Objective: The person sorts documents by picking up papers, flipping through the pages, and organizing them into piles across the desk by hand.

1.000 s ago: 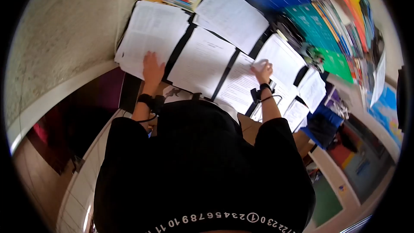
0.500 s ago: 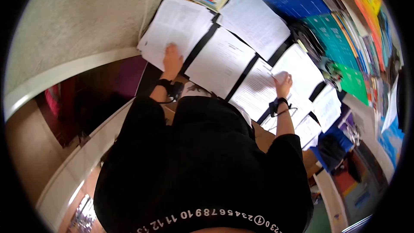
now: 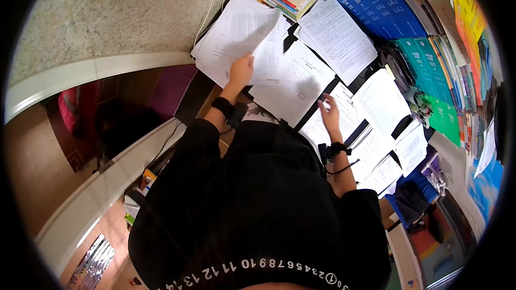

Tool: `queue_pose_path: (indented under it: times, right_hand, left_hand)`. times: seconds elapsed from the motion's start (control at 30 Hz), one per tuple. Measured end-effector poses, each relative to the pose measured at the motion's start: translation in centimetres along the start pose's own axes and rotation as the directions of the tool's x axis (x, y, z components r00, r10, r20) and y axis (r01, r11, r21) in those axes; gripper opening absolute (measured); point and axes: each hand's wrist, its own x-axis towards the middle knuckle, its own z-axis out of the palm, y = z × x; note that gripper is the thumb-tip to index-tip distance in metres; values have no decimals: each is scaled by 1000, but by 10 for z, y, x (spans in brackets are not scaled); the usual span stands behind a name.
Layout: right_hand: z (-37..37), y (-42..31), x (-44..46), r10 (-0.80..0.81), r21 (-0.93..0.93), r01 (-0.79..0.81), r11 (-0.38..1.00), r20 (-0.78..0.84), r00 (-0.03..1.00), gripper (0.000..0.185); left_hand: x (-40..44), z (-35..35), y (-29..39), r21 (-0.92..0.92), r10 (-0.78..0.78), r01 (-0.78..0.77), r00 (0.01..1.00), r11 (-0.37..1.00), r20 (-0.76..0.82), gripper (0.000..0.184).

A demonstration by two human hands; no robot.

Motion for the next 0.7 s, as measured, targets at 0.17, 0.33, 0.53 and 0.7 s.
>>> queue_pose_path:
  times: [0.17,0.33,0.53,0.7]
  right_hand:
    - [48,-62,-10,53,444,-85,892,84,995,55]
    - [55,-23,8,242,361,-223,906,-7,970,62]
    - [44,12,13,325,321,-310,895,7,946,64]
    - [60,21,5,339,148,-339,929,28,941,53]
  left_hand:
    - [-43,2,73,-187,109,-76,979,979,174,26]
    - [-63,45,69,-584,8,131,973,801,229,30]
    - [-62,73,6,-477,-454,414,890,775,36,45]
    - [-52,107,-14,-646,-502,486,846,588,179,44]
